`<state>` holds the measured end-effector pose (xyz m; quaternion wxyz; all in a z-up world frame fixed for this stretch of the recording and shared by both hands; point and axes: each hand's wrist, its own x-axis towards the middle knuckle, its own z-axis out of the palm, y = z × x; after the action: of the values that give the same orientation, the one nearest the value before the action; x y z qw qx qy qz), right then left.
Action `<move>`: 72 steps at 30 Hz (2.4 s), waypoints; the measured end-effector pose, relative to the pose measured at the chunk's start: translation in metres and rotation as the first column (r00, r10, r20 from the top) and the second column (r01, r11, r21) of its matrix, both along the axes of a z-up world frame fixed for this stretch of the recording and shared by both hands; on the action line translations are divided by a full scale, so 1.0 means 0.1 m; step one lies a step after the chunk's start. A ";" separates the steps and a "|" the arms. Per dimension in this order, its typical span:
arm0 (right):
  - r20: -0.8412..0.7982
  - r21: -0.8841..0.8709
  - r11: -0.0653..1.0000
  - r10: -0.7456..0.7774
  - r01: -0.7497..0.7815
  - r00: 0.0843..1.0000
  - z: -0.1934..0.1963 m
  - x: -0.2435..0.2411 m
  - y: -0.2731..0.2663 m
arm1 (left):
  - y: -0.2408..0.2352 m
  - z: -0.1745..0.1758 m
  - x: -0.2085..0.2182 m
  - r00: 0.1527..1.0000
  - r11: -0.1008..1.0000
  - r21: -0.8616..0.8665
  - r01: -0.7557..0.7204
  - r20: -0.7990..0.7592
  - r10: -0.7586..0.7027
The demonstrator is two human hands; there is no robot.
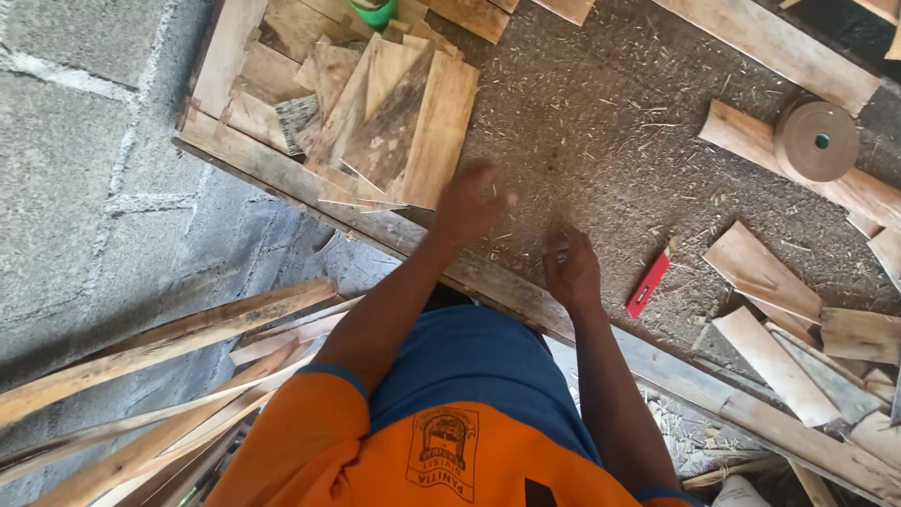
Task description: Arranging, fitting, and trimming thin wooden strips onto a board to create a patterned panel.
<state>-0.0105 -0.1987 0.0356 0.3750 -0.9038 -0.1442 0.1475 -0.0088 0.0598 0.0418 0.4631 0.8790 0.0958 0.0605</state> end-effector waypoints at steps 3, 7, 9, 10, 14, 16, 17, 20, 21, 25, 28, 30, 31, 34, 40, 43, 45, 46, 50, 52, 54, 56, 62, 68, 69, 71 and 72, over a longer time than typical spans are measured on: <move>-0.158 0.010 1.000 0.011 -0.010 0.987 0.06 0.01 0.36 | 0.68 0.22 -0.05 0.951 0.956 -0.037 -0.290 0.097 0.292; -0.180 0.015 0.996 0.092 -0.091 0.979 0.08 0.07 0.91 | 1.82 -0.16 -0.13 0.875 0.894 0.046 -0.446 0.231 0.425; -0.140 0.032 0.979 0.204 -0.202 0.969 0.11 0.12 1.19 | 2.25 -0.20 -0.17 0.857 0.819 0.300 -0.489 0.339 0.388; -0.139 0.027 0.981 0.196 -0.194 0.971 0.11 0.15 1.33 | 2.33 -0.27 -0.18 0.860 0.824 0.295 -0.483 0.339 0.383; -0.065 -0.013 0.974 0.226 -0.227 0.972 0.01 0.28 1.85 | 2.54 -0.38 -0.19 0.924 0.851 0.373 -0.369 0.051 0.378; -0.026 0.013 0.979 0.204 -0.204 0.979 0.00 0.32 2.04 | 2.54 -0.40 -0.20 0.935 0.890 0.360 -0.280 -0.107 0.337; -0.080 -0.011 0.982 0.187 -0.189 0.979 0.04 0.34 2.14 | 2.53 -0.42 -0.21 0.947 0.881 0.379 -0.282 -0.039 0.320; -0.125 0.002 0.991 0.135 -0.135 0.983 -0.01 0.34 2.32 | 2.51 -0.34 -0.19 0.953 0.895 0.343 -0.285 0.006 0.302; -0.115 0.041 0.994 0.106 -0.102 0.988 -0.05 0.33 2.37 | 2.51 -0.29 -0.17 0.951 0.912 0.289 -0.290 -0.017 0.308; -0.126 -0.035 0.999 -0.009 0.005 0.992 -0.22 0.34 2.53 | 2.61 -0.50 -0.14 0.957 0.899 0.353 -0.261 -0.025 0.288; -0.169 0.045 0.995 -0.078 0.087 0.982 -0.23 0.33 2.57 | 2.64 -0.42 -0.13 0.968 0.875 0.427 -0.226 0.000 0.250; -0.104 0.226 0.973 -0.028 0.051 0.994 -0.36 0.32 2.56 | 2.62 -0.16 -0.10 0.953 0.910 0.350 -0.221 -0.121 0.278; -0.103 0.226 0.972 -0.034 0.056 0.994 -0.31 0.32 2.59 | 2.65 -0.14 -0.07 0.955 0.912 0.349 -0.217 -0.120 0.273; -0.119 0.125 0.991 -0.035 0.050 0.992 -0.30 0.32 2.65 | 2.78 -0.20 0.01 0.933 0.910 0.358 -0.211 -0.204 0.296; -0.171 0.559 0.822 -0.013 0.108 0.985 -0.33 0.34 2.77 | 3.18 -0.19 0.17 0.894 0.924 0.313 -0.218 -0.316 0.318; -0.534 0.337 0.848 -0.185 0.408 0.825 0.08 0.35 2.87 | 3.43 -0.38 0.19 0.846 0.957 0.224 -0.186 -0.459 0.272; -0.433 0.211 0.932 -0.180 0.293 0.883 0.03 0.36 2.85 | 3.49 -0.44 0.18 0.709 0.948 -0.197 -0.249 -0.704 0.040; -0.433 0.211 0.932 -0.181 0.295 0.883 -0.01 0.34 2.83 | 3.44 -0.42 0.13 0.709 0.949 -0.197 -0.247 -0.704 0.038; -0.320 0.305 0.923 -0.134 0.236 0.938 0.01 0.33 2.79 | 3.29 -0.41 0.01 0.631 0.861 -0.367 -0.351 -0.772 -0.072; -0.368 0.256 0.925 -0.175 0.281 0.913 -0.01 0.31 2.76 | 3.15 -0.34 -0.05 0.610 0.847 -0.396 -0.354 -0.784 -0.112; -0.470 0.257 0.889 -0.227 0.379 0.853 -0.16 0.30 2.73 | 2.98 -0.17 -0.10 0.701 0.760 -0.551 -0.344 -0.689 -0.182; -0.493 0.210 0.898 -0.243 0.386 0.835 0.09 0.31 2.73 | 2.81 -0.13 -0.14 0.742 0.698 -0.630 -0.342 -0.637 -0.211; -0.478 0.281 0.907 -0.152 0.315 0.865 -0.11 0.34 2.45 | 2.34 0.08 -0.31 0.844 0.554 -0.790 -0.263 -0.467 -0.264; -0.445 0.365 0.886 -0.104 0.287 0.889 0.17 0.34 2.07 | 1.81 0.21 -0.40 0.895 0.434 -0.848 -0.304 -0.411 -0.175; -0.408 0.335 0.906 -0.109 0.260 0.907 0.23 0.33 1.97 | 1.71 0.18 -0.41 0.895 0.405 -0.856 -0.322 -0.414 -0.163; -0.413 0.307 0.910 -0.136 0.279 0.901 0.37 0.34 1.74 | 1.45 0.13 -0.37 0.893 0.413 -0.849 -0.329 -0.422 -0.158; -0.417 0.279 0.913 -0.164 0.298 0.894 0.45 0.35 1.61 | 1.31 0.11 -0.33 0.889 0.420 -0.843 -0.335 -0.430 -0.154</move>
<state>0.0243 -0.0374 0.0802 0.5593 -0.7906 0.0192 0.2488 -0.0422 0.1908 0.0529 0.8212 0.4732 0.2651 -0.1772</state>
